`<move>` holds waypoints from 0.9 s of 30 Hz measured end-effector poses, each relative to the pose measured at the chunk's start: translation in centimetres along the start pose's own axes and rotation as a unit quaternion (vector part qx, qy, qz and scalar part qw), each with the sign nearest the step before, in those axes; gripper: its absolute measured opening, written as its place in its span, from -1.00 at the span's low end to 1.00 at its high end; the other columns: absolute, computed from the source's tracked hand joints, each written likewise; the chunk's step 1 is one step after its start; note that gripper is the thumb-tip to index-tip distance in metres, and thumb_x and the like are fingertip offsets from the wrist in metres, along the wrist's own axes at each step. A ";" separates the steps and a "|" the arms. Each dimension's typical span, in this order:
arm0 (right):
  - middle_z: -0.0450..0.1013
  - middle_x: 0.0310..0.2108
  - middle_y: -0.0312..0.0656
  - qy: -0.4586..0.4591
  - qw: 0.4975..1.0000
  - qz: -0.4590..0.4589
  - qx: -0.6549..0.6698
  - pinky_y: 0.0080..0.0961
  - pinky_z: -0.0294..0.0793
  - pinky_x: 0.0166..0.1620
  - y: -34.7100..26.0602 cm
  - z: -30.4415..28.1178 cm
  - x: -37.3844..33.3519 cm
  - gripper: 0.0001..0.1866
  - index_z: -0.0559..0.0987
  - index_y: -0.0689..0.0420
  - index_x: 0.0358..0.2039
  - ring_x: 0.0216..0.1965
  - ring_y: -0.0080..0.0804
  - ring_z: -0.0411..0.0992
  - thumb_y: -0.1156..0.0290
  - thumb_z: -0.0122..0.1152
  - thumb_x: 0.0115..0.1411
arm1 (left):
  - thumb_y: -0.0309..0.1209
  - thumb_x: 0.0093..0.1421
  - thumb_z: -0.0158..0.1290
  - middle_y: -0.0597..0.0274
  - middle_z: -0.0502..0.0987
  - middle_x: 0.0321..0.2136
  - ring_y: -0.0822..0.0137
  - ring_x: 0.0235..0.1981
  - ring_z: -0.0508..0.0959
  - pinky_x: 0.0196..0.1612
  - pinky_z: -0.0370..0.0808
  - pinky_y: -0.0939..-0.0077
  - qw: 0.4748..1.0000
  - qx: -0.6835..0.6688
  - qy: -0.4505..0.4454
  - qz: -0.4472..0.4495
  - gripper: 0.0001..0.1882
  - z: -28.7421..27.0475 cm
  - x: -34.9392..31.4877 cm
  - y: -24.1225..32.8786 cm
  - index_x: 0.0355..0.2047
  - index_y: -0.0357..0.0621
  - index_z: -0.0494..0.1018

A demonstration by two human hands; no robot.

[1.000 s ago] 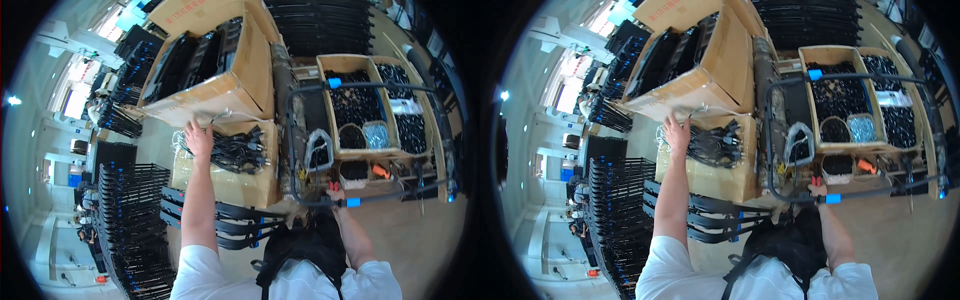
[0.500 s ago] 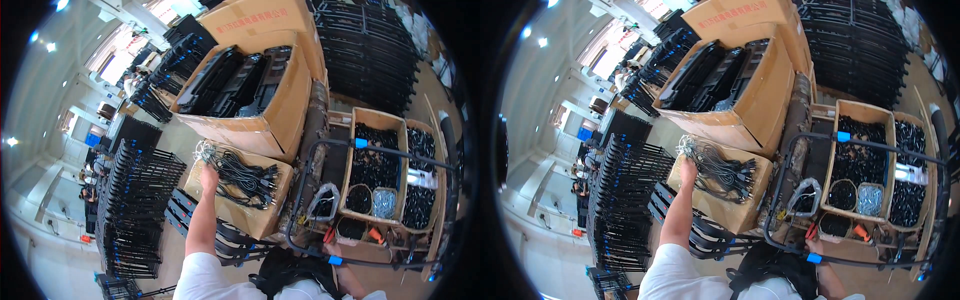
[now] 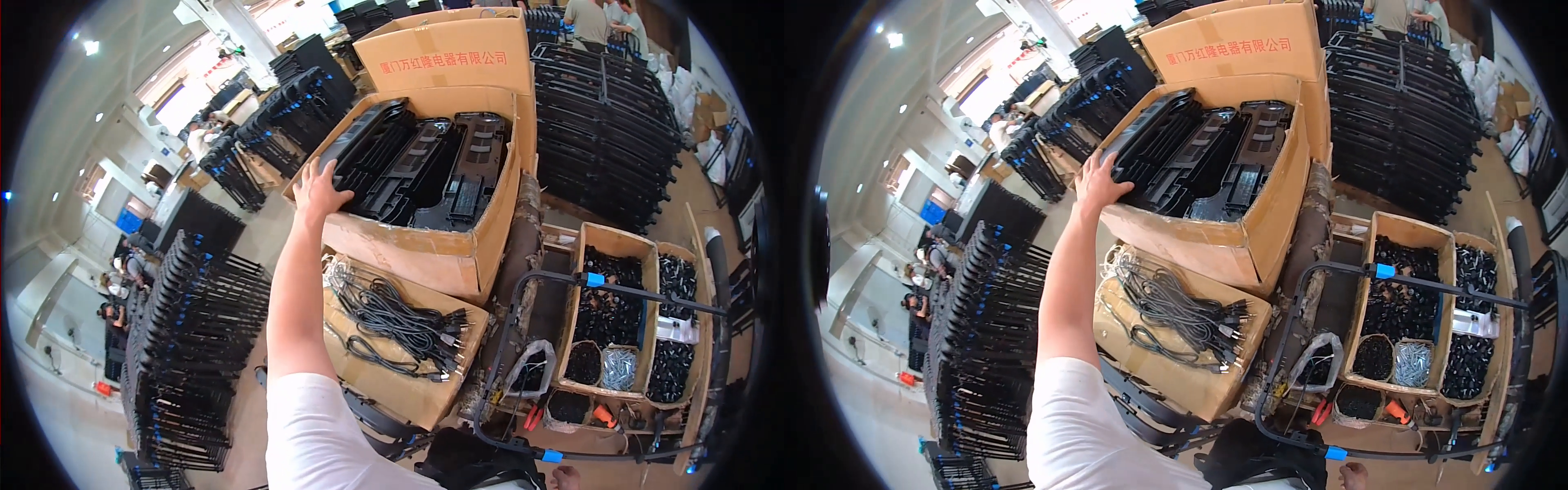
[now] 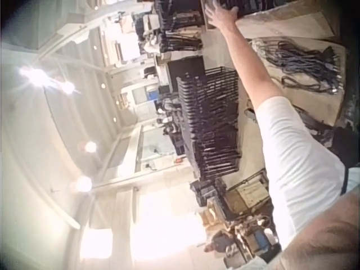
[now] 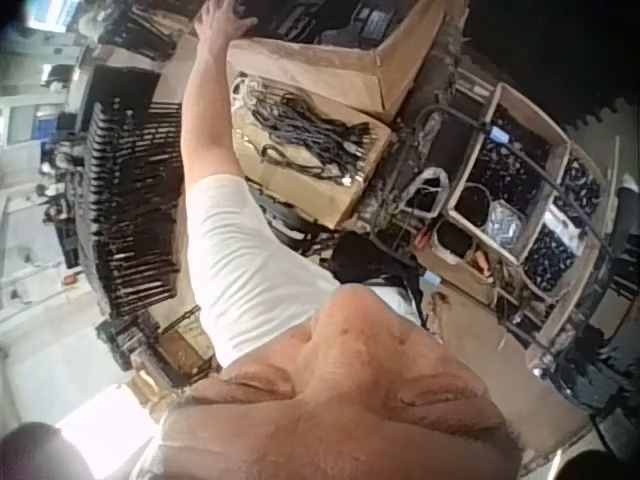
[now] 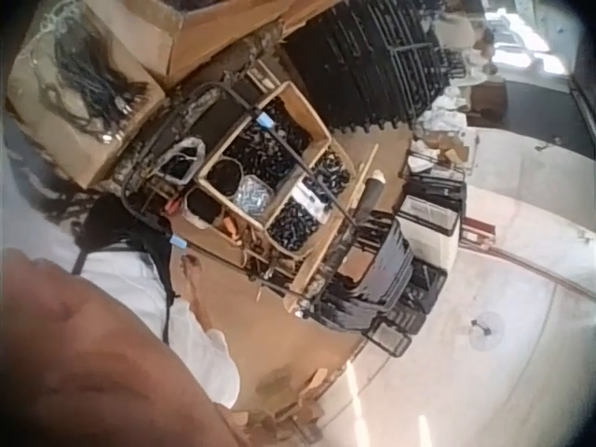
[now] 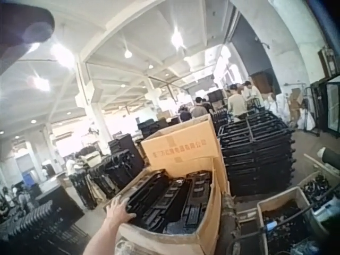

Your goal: Assembling plastic housings for equipment using wiring and a pneumatic screwdriver.

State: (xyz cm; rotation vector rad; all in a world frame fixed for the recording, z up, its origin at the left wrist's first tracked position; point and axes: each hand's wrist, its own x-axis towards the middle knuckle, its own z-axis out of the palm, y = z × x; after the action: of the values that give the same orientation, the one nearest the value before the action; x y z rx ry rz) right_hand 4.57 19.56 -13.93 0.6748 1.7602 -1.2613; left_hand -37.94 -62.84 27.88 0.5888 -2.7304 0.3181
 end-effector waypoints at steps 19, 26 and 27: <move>0.67 -0.20 -0.02 0.108 0.897 -0.216 -0.370 -0.38 0.64 -0.02 -27.8 4.9 -17.3 -0.36 0.60 0.33 0.11 -0.20 -0.26 0.67 0.17 0.43 0.10 | 0.00 0.17 0.28 -0.08 0.56 0.07 -0.10 0.13 0.54 0.08 0.55 0.04 0.955 -0.246 0.011 0.165 -0.45 -2.8 0.4 1.9 0.06 -0.05 0.55; 0.68 -0.19 -0.04 0.101 0.896 -0.249 -0.355 -0.32 0.64 -0.02 -28.2 7.0 -18.5 -0.40 0.62 0.25 0.11 -0.14 -0.19 0.67 0.16 0.42 0.11 | 0.24 -0.05 0.35 -0.07 0.28 0.41 -0.05 0.43 0.28 0.36 0.25 -0.16 0.958 -0.104 -0.188 -0.190 0.14 2.3 6.9 -0.5 0.44 -0.06 0.21; 0.63 -0.07 0.01 0.096 0.897 -0.212 -0.375 -0.23 0.59 0.04 -28.4 7.3 -19.8 -0.43 0.57 0.24 0.18 -0.04 -0.12 0.62 0.19 0.35 0.24 | 0.12 -0.03 0.33 -0.06 0.29 0.40 -0.03 0.42 0.29 0.35 0.28 -0.14 0.957 -0.101 -0.184 -0.202 0.08 2.4 7.4 -1.0 0.44 -0.06 0.22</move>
State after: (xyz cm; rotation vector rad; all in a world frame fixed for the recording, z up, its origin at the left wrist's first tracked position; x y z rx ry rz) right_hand -6.12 3.84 15.85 -0.0467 2.4294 -0.6679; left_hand -44.50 -67.10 28.51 1.2215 -2.8352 -0.1881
